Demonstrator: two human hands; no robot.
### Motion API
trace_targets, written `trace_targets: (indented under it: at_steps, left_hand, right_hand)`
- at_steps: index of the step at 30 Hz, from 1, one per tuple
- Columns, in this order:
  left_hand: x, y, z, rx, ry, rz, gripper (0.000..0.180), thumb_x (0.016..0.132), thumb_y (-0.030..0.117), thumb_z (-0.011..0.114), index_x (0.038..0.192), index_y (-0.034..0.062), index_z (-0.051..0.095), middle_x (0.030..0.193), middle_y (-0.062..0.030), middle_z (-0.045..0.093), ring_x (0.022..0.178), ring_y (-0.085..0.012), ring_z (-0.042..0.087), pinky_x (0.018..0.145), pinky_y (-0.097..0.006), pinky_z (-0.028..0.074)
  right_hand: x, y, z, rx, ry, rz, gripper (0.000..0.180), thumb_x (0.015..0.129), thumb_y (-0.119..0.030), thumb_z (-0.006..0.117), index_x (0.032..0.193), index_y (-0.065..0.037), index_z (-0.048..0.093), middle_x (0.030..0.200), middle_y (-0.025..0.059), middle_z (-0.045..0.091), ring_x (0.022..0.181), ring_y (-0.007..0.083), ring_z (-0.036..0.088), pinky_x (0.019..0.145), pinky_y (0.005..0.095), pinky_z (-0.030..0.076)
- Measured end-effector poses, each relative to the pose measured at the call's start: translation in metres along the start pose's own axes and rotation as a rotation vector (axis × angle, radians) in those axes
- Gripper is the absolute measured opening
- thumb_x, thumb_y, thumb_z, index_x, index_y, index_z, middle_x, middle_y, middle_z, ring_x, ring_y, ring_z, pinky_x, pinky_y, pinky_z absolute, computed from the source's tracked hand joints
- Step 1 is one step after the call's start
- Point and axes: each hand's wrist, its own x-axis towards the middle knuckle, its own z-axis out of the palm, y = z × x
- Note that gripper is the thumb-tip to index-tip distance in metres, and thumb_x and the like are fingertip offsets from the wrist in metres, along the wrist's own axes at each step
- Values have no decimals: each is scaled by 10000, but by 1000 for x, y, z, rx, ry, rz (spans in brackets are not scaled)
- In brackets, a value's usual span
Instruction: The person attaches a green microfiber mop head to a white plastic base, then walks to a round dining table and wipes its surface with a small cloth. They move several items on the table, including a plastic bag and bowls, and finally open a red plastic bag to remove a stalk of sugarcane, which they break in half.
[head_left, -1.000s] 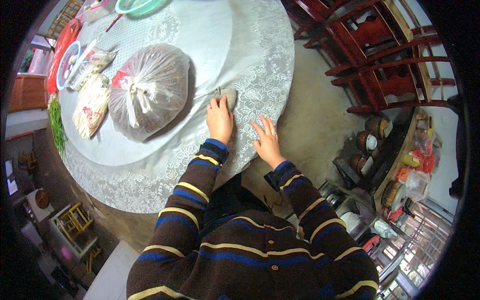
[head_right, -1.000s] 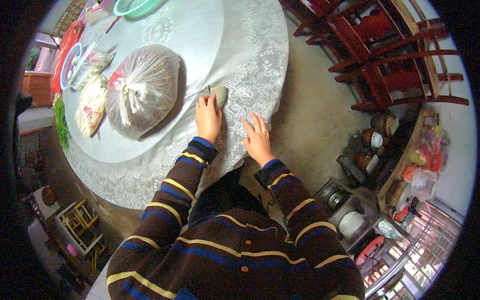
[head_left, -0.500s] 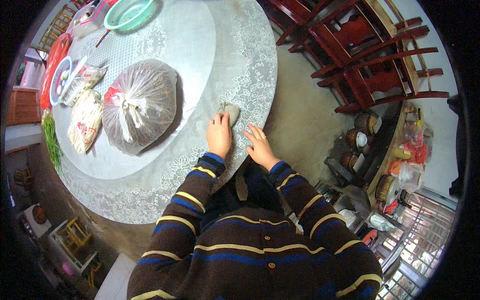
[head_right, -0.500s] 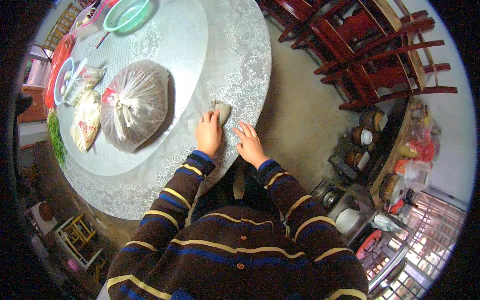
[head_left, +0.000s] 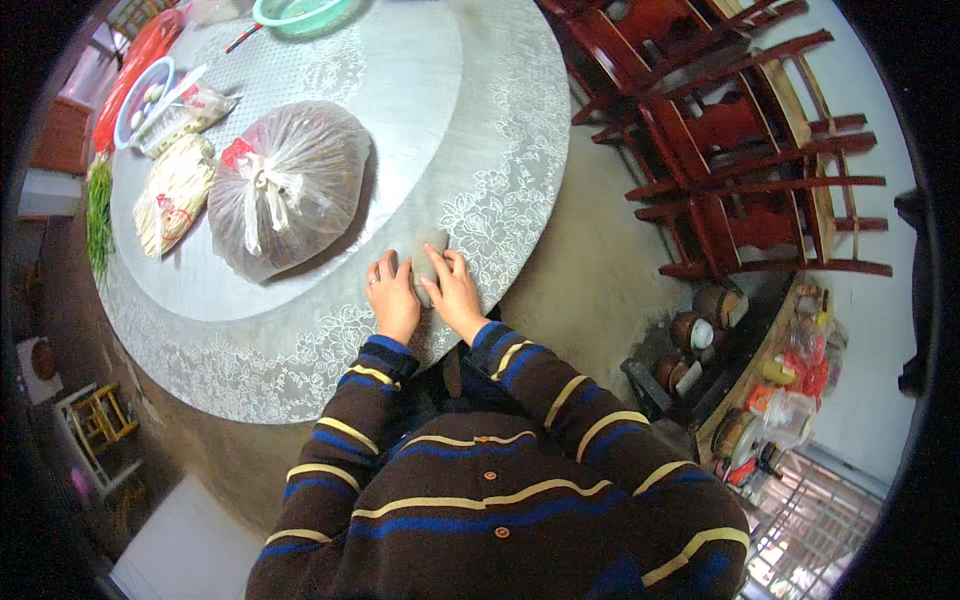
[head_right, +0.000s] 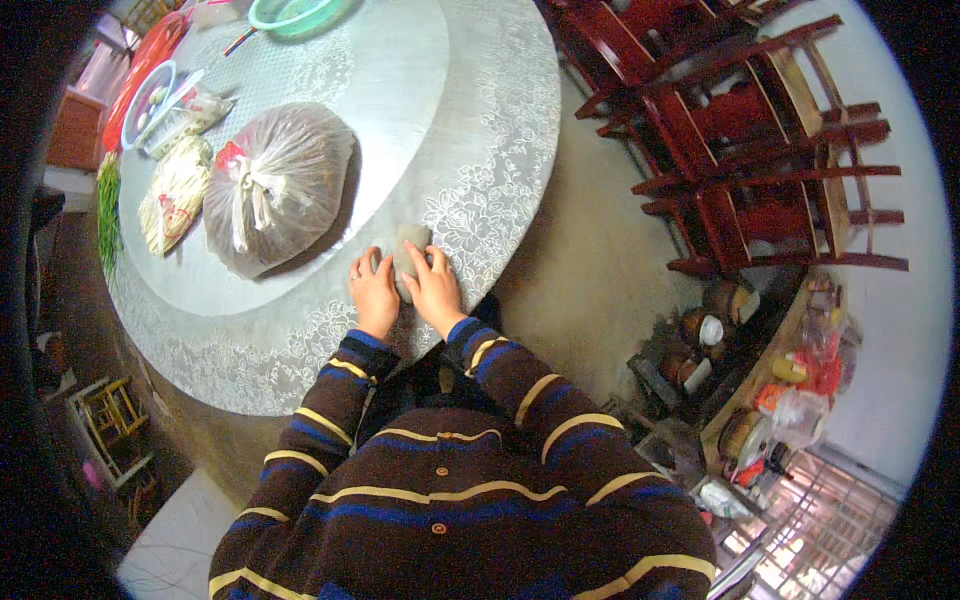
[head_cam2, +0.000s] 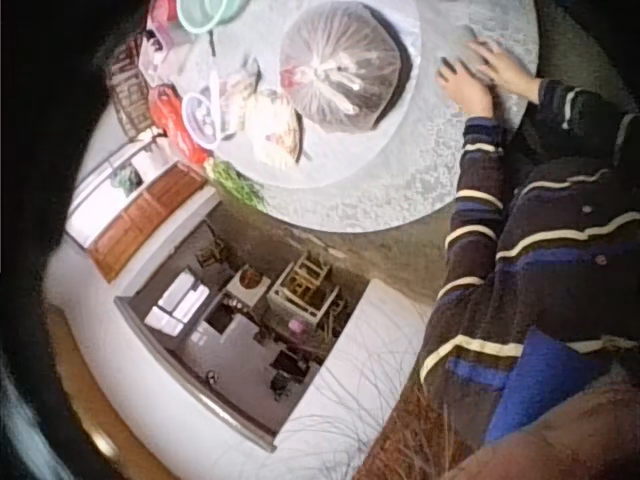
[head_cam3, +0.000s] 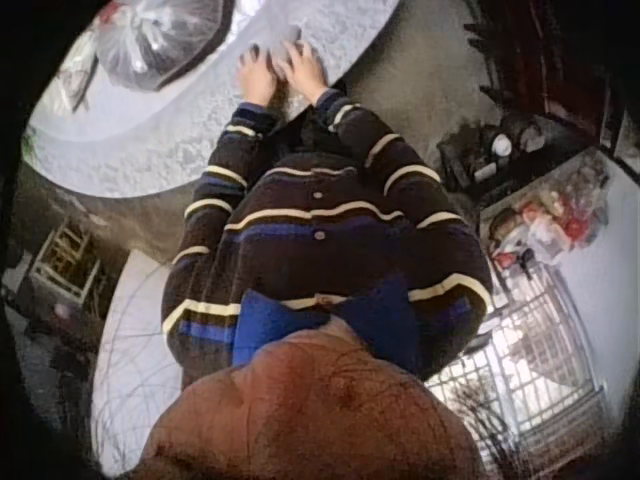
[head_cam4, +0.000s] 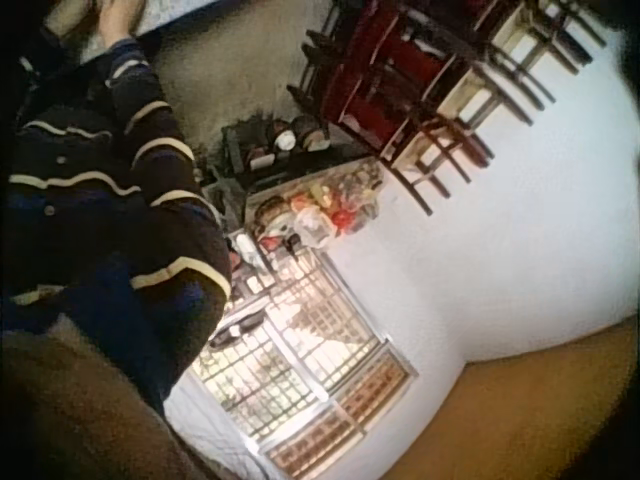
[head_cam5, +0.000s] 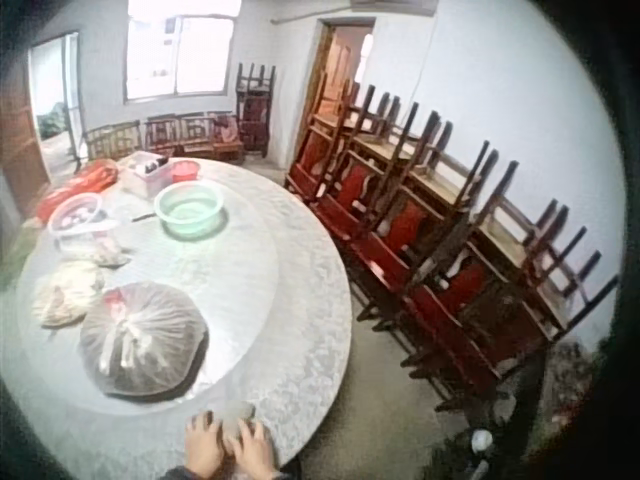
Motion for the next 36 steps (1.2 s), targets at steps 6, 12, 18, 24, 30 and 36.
trace_targets:
  at_steps: [6, 12, 18, 24, 30, 36]
  left_hand:
    - [-8, -9, 1, -104, -43, -109, 425, 910, 113, 568, 1315, -16, 572, 1429, -216, 512, 1268, -412, 517, 1053, -463, 439]
    - [-6, 8, -2, -34, -109, -167, 500, 840, 110, 697, 1307, -20, 572, 1446, -227, 485, 1293, -402, 511, 1057, -449, 450]
    - [-5, 21, -4, -2, -174, -250, 825, 610, 144, 900, 1336, 7, 532, 1511, -198, 419, 1368, -398, 440, 1069, -467, 438]
    - [-3, 32, 0, 79, -203, -285, 923, 586, 141, 912, 1377, 26, 452, 1554, -186, 372, 1440, -381, 360, 1085, -561, 397]
    - [4, 53, 5, 218, -246, -415, 949, 606, 108, 896, 1439, 159, 444, 1553, -186, 349, 1428, -395, 367, 1106, -552, 363]
    - [33, 92, 20, 143, -171, -317, 1044, 616, 146, 885, 1519, 143, 363, 1548, -225, 318, 1383, -451, 356, 1137, -522, 321]
  right_hand:
    - [21, -18, 17, 13, 46, -99, 585, 825, -104, 709, 1385, -148, 546, 1340, 241, 408, 1206, 450, 462, 1041, 475, 421]
    - [59, -2, -16, -49, -68, -101, 575, 775, -41, 680, 1327, -180, 597, 1340, 202, 432, 1193, 444, 474, 1025, 496, 440]
    - [105, 48, -81, -123, -17, -122, 533, 763, -25, 672, 1276, -170, 643, 1338, 184, 470, 1159, 428, 499, 1004, 471, 457]
    - [153, 112, -140, -180, 57, -63, 537, 766, -82, 667, 1282, -228, 651, 1327, 169, 493, 1153, 414, 518, 1005, 470, 448]
    - [201, 158, -186, -220, 90, 11, 537, 768, -104, 690, 1286, -241, 649, 1322, 159, 508, 1136, 403, 566, 969, 464, 484]
    - [214, 144, -169, -292, 125, 10, 530, 785, -152, 698, 1309, -149, 623, 1346, 222, 489, 1148, 428, 564, 983, 475, 479]
